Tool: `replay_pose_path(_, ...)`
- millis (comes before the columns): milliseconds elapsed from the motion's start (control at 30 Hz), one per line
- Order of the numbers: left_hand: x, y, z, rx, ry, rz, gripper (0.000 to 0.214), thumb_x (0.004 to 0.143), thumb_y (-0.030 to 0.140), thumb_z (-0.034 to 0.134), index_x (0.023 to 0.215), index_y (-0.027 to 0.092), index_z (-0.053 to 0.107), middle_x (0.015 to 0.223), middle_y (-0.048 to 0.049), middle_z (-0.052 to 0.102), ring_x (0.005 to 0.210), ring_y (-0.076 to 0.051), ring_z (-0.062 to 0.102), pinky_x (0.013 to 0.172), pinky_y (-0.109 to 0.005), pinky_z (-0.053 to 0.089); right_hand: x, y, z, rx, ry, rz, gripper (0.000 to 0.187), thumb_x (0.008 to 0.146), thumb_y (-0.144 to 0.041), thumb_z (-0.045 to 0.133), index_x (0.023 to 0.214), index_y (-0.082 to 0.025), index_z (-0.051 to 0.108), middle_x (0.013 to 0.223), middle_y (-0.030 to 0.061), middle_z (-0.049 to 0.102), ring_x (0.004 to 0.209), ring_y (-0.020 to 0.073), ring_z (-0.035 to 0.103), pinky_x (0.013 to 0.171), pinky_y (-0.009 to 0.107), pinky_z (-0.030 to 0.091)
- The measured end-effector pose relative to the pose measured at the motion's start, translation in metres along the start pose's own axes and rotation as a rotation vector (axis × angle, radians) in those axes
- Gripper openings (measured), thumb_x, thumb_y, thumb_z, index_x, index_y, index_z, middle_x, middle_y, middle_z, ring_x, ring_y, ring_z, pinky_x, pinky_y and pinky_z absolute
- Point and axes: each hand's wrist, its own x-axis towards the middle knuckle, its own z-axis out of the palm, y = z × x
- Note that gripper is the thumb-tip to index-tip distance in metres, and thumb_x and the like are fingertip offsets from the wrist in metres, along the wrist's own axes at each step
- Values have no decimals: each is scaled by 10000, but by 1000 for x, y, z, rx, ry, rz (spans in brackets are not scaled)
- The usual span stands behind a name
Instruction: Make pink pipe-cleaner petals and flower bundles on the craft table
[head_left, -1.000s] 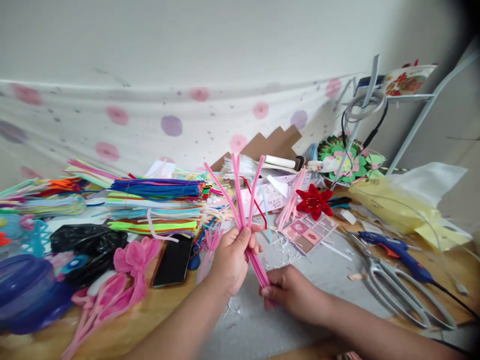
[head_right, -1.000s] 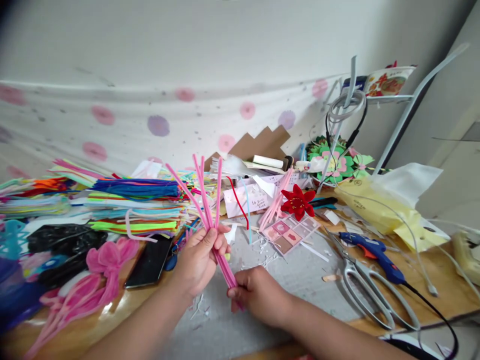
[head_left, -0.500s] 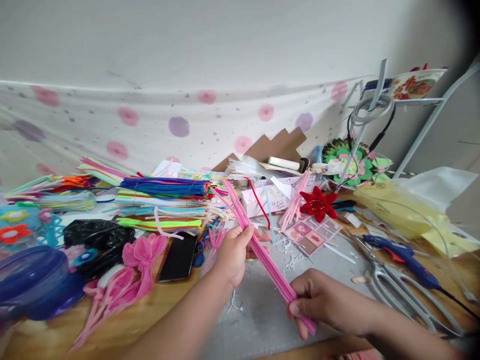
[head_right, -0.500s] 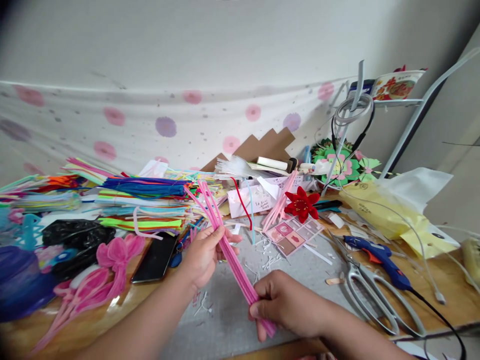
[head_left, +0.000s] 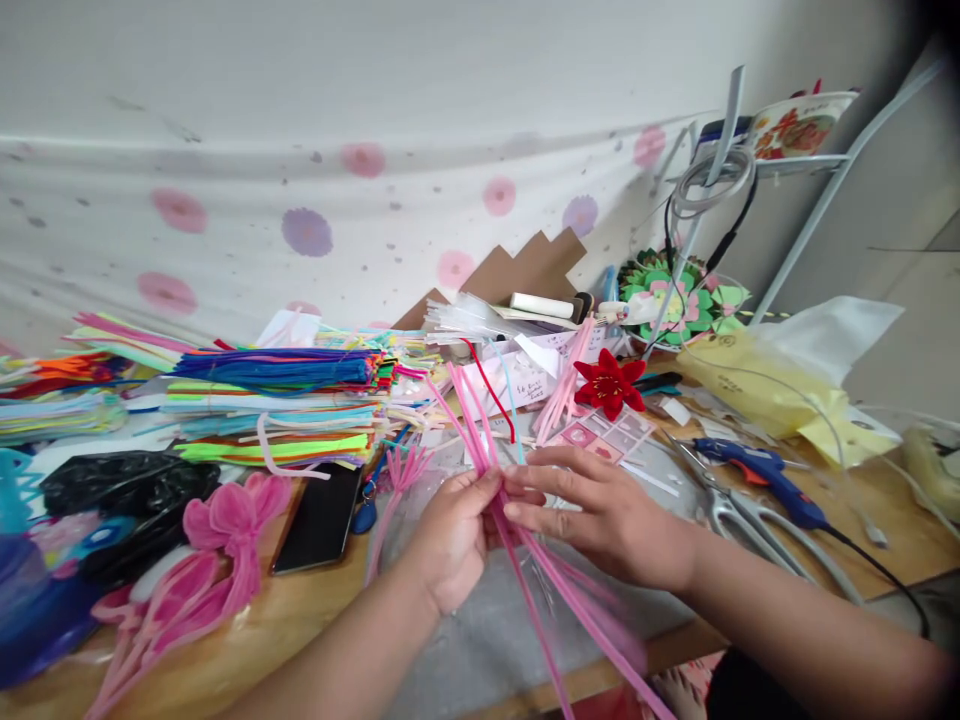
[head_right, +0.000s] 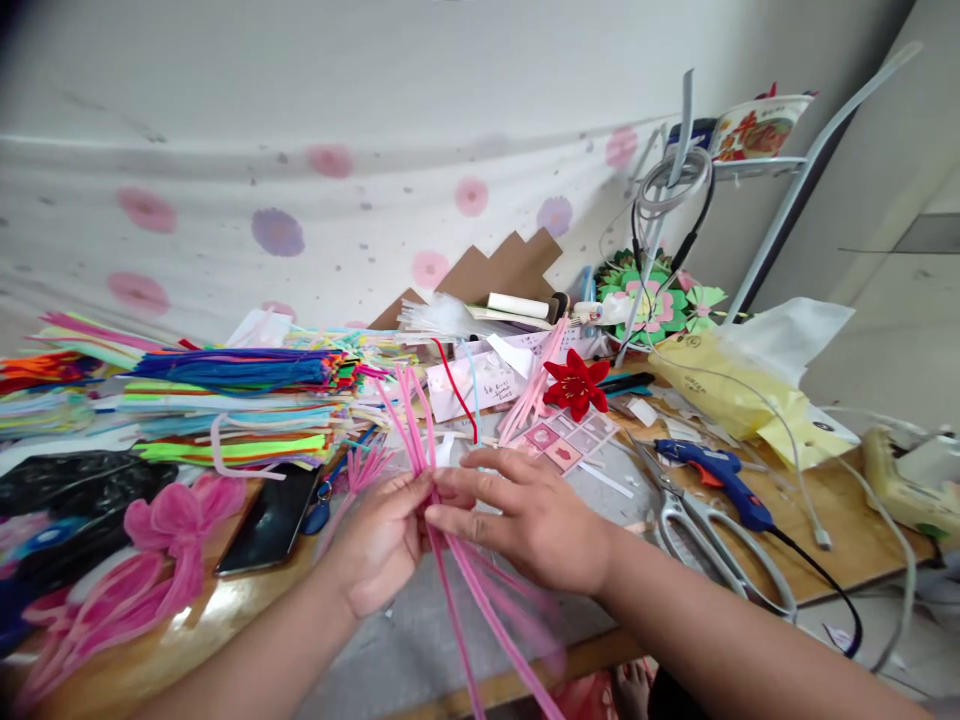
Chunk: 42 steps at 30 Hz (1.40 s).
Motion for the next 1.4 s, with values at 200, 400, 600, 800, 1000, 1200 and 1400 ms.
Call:
replay_pose_path(200,3,-5,0,-19,-28,61,150,682,251,732,738,118,692,685,-70,690,652,-148,632,541,-193,441,5,1,1,-144,-87,-124,399,894,-218,479,1286,-289,498,1362,23,478,1269,266,346,951,431,415)
replay_pose_path(400,-4,-8,6,-27,-99,10,108,649,204,740,651,105,696,583,-48,647,564,-107,578,483,-164,375,2,4,20,-177,158,-163,332,830,-262,618,1153,-335,598,1247,-13,558,1170,202,433,987,392,389)
replay_pose_path(600,-4,-12,6,-100,-103,0,122,603,166,772,655,91,691,598,-23,624,562,-74,533,520,-158,380,7,0,22,-227,265,-232,181,805,-221,644,971,-287,674,1030,0,596,1015,192,468,954,389,410)
replay_pose_path(800,-3,-14,4,-114,-115,-58,170,618,205,776,610,96,646,532,14,552,489,-56,469,487,-171,346,11,-4,19,-100,214,-195,145,834,-164,591,958,-219,642,796,12,567,758,161,421,715,358,414)
replay_pose_path(1000,-1,-15,3,-112,-91,-72,263,546,261,820,585,97,617,534,12,549,481,-60,448,467,-186,300,14,-5,18,-59,135,-124,44,849,-198,580,869,-198,620,727,6,532,697,140,411,660,324,363)
replay_pose_path(1200,0,-16,3,-60,-12,-26,262,526,255,818,567,108,605,531,15,548,505,-75,461,515,-216,311,14,-4,14,-158,47,-205,99,864,-190,562,934,-206,631,791,-1,600,757,154,444,773,354,366)
replay_pose_path(1400,-1,-21,3,-85,-24,-44,330,477,315,824,534,118,566,483,32,497,466,-69,419,504,-228,273,11,-8,24,-204,160,-300,182,865,-79,509,874,-181,660,770,16,603,752,171,443,809,384,369)
